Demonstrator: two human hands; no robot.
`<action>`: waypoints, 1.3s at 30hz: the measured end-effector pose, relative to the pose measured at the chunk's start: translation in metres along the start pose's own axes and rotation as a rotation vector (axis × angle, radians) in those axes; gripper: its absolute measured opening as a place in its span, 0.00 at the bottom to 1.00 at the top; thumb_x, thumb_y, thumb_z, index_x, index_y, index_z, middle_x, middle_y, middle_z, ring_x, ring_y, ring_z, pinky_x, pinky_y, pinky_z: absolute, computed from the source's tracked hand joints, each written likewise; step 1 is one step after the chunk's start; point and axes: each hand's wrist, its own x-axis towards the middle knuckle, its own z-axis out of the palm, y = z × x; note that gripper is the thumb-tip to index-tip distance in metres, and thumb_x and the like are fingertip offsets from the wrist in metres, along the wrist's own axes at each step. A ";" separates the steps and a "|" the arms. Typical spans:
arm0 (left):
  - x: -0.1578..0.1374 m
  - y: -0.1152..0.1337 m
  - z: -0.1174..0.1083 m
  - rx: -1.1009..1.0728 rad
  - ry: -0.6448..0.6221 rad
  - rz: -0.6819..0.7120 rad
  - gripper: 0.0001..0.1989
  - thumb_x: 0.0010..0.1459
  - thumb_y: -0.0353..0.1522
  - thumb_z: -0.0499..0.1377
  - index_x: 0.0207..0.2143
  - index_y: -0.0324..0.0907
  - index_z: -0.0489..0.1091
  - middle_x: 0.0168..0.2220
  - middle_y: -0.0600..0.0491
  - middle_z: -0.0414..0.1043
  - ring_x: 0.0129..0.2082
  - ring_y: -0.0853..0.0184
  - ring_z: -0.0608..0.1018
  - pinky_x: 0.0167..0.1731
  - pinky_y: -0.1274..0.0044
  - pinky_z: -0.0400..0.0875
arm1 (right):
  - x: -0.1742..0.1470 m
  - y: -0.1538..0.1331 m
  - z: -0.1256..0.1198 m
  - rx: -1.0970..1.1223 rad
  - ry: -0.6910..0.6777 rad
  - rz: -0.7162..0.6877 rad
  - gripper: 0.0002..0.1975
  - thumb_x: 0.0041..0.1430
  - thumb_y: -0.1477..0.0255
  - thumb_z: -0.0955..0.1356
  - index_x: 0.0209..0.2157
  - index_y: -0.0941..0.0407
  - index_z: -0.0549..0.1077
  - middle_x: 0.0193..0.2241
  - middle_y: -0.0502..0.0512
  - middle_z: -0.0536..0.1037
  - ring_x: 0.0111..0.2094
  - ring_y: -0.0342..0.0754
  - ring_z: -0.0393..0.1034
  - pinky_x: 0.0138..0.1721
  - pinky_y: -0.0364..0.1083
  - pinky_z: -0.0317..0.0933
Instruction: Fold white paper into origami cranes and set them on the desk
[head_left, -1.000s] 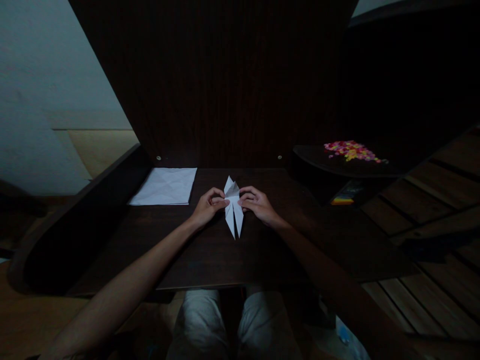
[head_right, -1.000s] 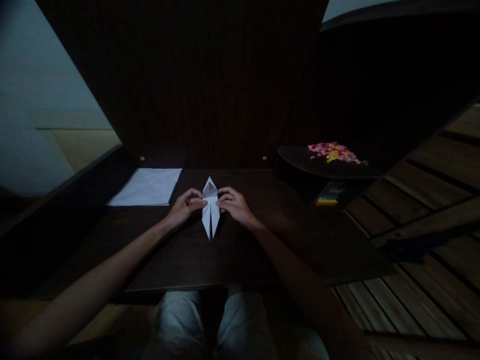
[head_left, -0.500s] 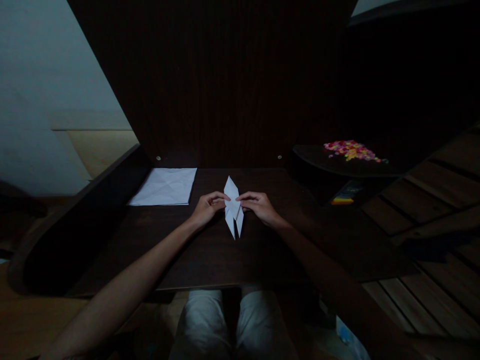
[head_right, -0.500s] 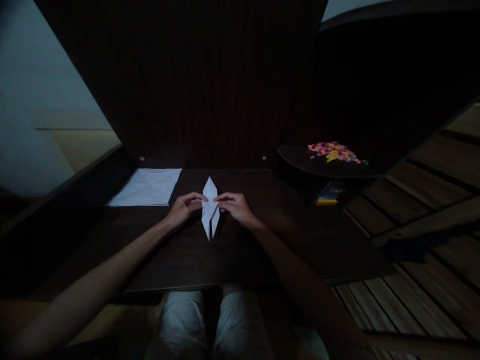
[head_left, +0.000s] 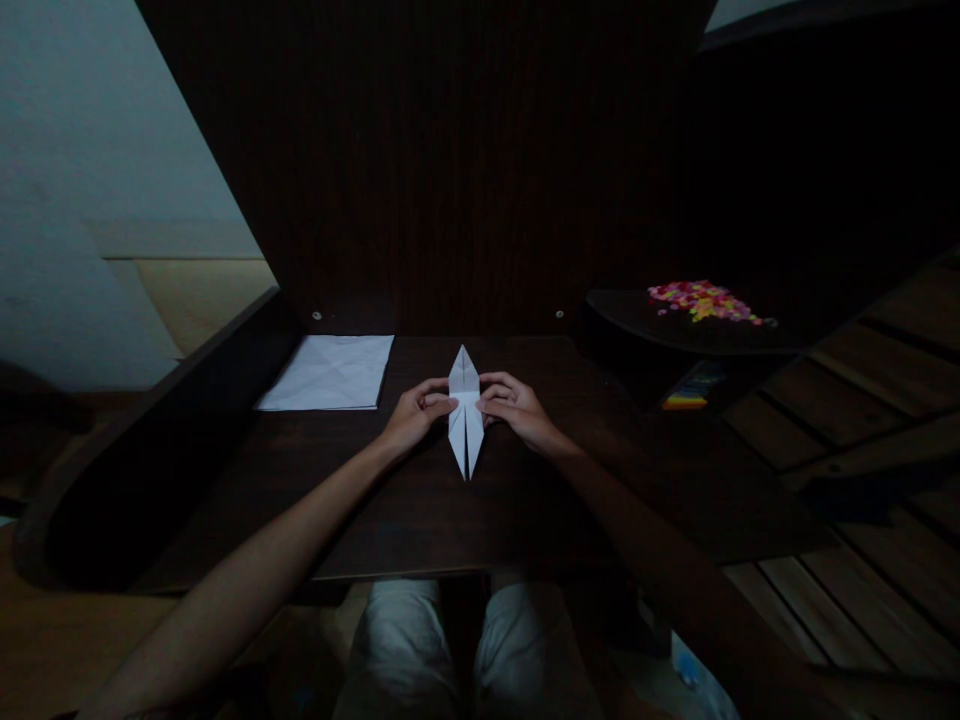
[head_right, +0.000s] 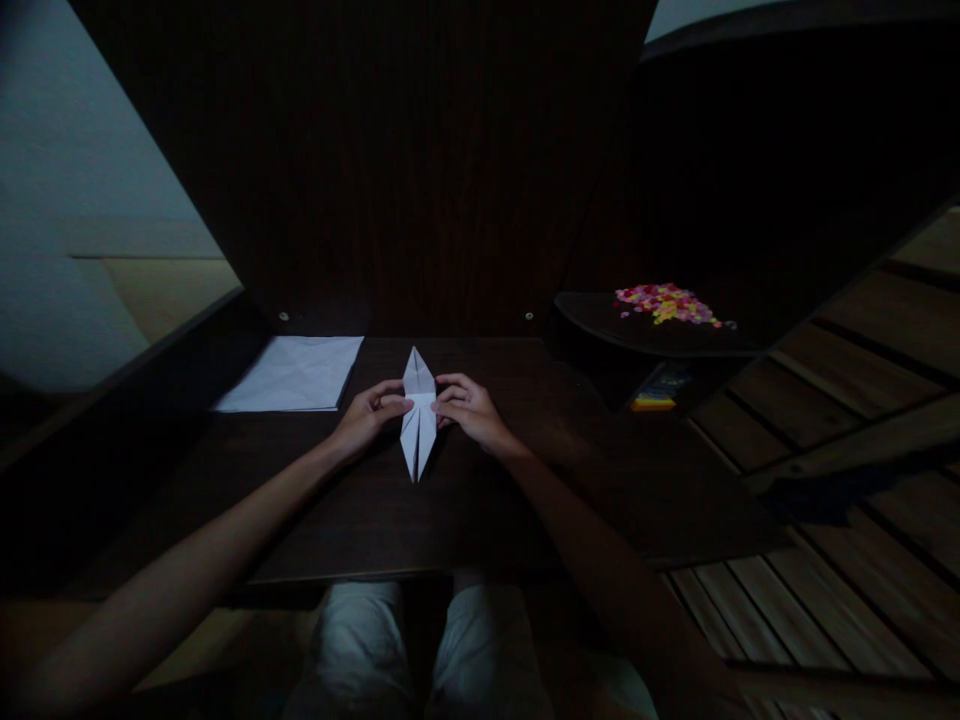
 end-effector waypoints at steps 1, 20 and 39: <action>0.000 0.000 0.000 0.013 0.001 0.007 0.24 0.40 0.37 0.68 0.41 0.38 0.69 0.29 0.54 0.77 0.29 0.67 0.77 0.36 0.75 0.68 | 0.000 0.000 0.000 0.002 0.003 0.001 0.20 0.42 0.70 0.74 0.39 0.56 0.68 0.23 0.45 0.73 0.22 0.41 0.70 0.24 0.41 0.65; -0.001 -0.002 0.001 0.140 0.055 0.058 0.24 0.41 0.39 0.68 0.38 0.40 0.63 0.25 0.55 0.76 0.25 0.68 0.77 0.28 0.78 0.70 | 0.002 0.007 0.001 -0.033 0.030 -0.077 0.17 0.44 0.68 0.74 0.32 0.55 0.65 0.20 0.44 0.73 0.20 0.42 0.70 0.22 0.43 0.67; 0.001 -0.005 -0.004 0.277 0.197 0.129 0.15 0.39 0.38 0.68 0.23 0.37 0.70 0.19 0.56 0.71 0.20 0.73 0.70 0.22 0.81 0.63 | 0.002 0.007 0.004 -0.130 0.072 -0.057 0.15 0.37 0.70 0.76 0.28 0.58 0.70 0.22 0.48 0.74 0.24 0.42 0.71 0.26 0.43 0.69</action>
